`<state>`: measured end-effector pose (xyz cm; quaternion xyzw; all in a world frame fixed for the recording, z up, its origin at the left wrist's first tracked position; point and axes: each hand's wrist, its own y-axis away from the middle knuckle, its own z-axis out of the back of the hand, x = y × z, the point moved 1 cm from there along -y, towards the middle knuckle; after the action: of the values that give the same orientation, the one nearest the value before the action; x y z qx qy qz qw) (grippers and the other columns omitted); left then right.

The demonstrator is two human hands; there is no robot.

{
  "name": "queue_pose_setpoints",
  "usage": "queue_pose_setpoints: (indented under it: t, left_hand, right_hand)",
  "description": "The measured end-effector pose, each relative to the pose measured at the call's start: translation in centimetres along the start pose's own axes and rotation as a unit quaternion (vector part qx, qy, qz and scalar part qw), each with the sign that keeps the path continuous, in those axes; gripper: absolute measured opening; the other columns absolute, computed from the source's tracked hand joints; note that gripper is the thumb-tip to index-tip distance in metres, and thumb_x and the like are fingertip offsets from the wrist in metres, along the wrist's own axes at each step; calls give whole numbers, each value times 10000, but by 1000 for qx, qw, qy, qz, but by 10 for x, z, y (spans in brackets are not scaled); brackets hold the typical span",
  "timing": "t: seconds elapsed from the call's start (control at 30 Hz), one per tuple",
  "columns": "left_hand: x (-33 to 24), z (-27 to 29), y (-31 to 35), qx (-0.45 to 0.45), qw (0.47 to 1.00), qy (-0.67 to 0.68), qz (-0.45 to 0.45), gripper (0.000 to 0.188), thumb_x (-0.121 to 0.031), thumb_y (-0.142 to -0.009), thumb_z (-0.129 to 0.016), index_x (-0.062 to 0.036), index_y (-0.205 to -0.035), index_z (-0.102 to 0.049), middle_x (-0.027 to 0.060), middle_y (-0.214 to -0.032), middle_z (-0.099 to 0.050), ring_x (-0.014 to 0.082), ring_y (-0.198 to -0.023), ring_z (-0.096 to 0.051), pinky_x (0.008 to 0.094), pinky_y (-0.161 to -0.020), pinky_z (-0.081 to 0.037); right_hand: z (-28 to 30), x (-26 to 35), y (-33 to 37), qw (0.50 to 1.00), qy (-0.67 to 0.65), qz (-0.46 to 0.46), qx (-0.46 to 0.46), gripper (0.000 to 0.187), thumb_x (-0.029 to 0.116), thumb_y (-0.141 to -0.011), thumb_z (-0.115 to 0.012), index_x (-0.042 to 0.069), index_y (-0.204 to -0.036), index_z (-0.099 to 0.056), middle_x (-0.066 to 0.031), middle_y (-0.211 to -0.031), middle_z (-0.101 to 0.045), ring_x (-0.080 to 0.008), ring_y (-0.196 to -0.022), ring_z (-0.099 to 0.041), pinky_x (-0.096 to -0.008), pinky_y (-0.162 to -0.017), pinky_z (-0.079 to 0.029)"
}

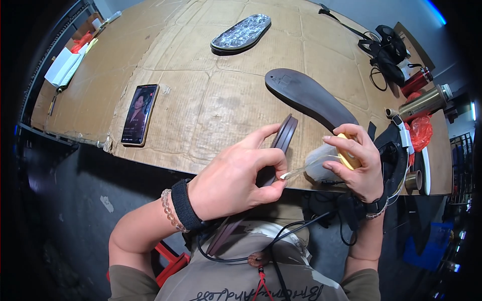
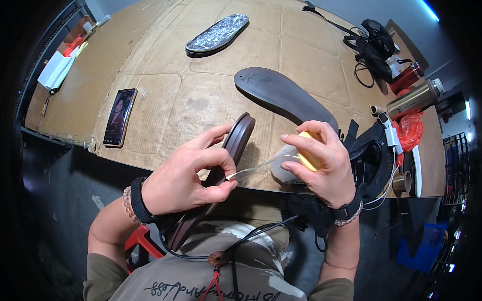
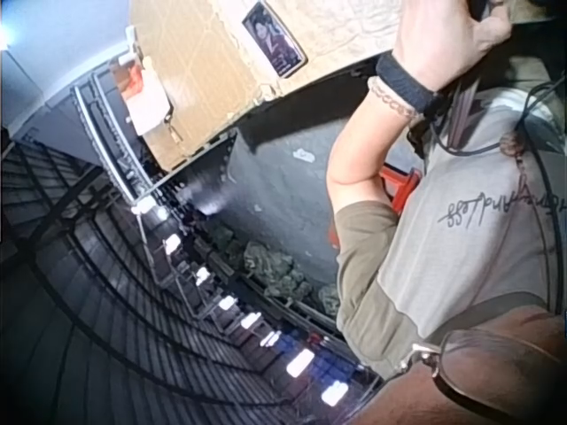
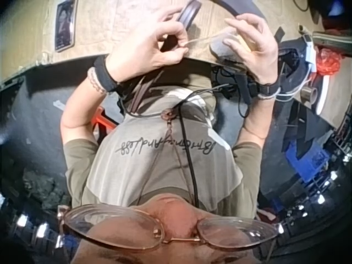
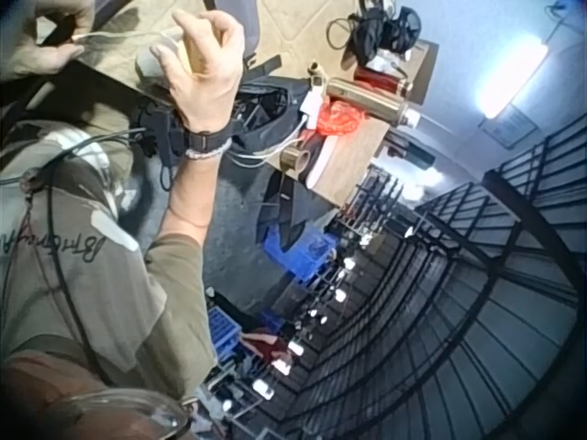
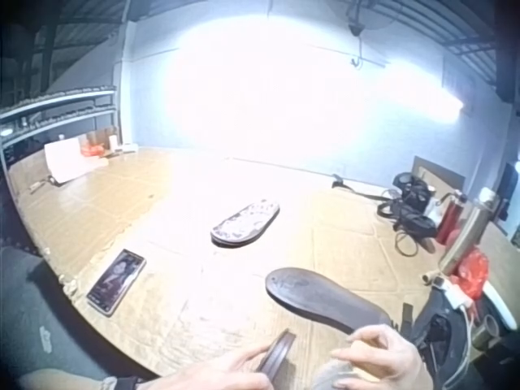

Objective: Applying double-sided tape or adhesive strips to the edges of shoe soles and lasts.

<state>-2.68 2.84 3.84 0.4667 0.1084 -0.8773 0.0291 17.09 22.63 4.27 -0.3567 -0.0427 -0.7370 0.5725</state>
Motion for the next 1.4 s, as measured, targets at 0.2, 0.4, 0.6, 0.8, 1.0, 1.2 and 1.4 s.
queue_pose_setpoints:
  t: [0.2,0.4,0.6,0.8,1.0,1.2,1.4]
  left_hand:
    - [-4,1,5,-8,1000,-19,-3,146,-119,-786,-810,-100,-876,-697,306,-1477,-499,445,-1307,-577,429,-1062,-488]
    - [-10,-5,8,-23,997,-46,-57,167,-94,-753,-782,-74,-862,-657,334,-1422,-501,447,-1052,-664,460,-908,-544]
    - [-13,-5,13,-26,996,-56,-59,180,-75,-748,-798,-69,-853,-652,344,-1449,-471,439,-1015,-673,452,-865,-559]
    - [-11,-18,24,-59,991,-85,-90,217,-80,-724,-827,-73,-855,-654,368,-1474,-441,420,-1014,-682,428,-820,-573]
    - [-15,-21,27,-81,988,-102,-82,202,-22,-708,-861,-71,-856,-733,349,-1486,-447,400,-1055,-721,388,-832,-656]
    - [-15,-17,28,-69,994,-81,-38,180,-19,-712,-839,-65,-846,-730,330,-1496,-456,417,-1137,-690,400,-879,-635]
    - [-4,-8,11,-76,997,4,7,137,-64,-750,-808,-69,-843,-707,284,-1462,-524,364,-1211,-670,372,-877,-579]
  right_hand:
    - [0,2,5,1000,2,11,-22,526,85,-684,-908,88,-1188,-758,-112,-1164,-590,-257,-1020,-637,-343,-892,-528]
    - [1,6,13,996,28,20,-85,569,65,-629,-923,85,-1175,-762,-116,-1132,-550,-243,-986,-605,-336,-862,-519]
    - [13,15,24,993,51,69,-79,532,289,-678,-928,93,-1147,-772,-130,-1139,-532,-280,-1008,-587,-360,-862,-514]
    - [12,24,47,965,186,121,-141,430,432,-783,-850,151,-1101,-779,-122,-1143,-518,-323,-1066,-563,-425,-887,-513]
    - [1,25,64,929,274,144,-201,496,436,-721,-920,241,-1129,-715,-93,-1181,-457,-332,-1100,-555,-454,-896,-551]
    - [8,29,48,981,149,87,-86,527,425,-705,-914,121,-1101,-748,-125,-1126,-546,-316,-999,-594,-424,-836,-536]
    - [9,15,26,996,61,50,-35,446,307,-729,-889,78,-1093,-770,-146,-1097,-601,-309,-977,-616,-403,-838,-526]
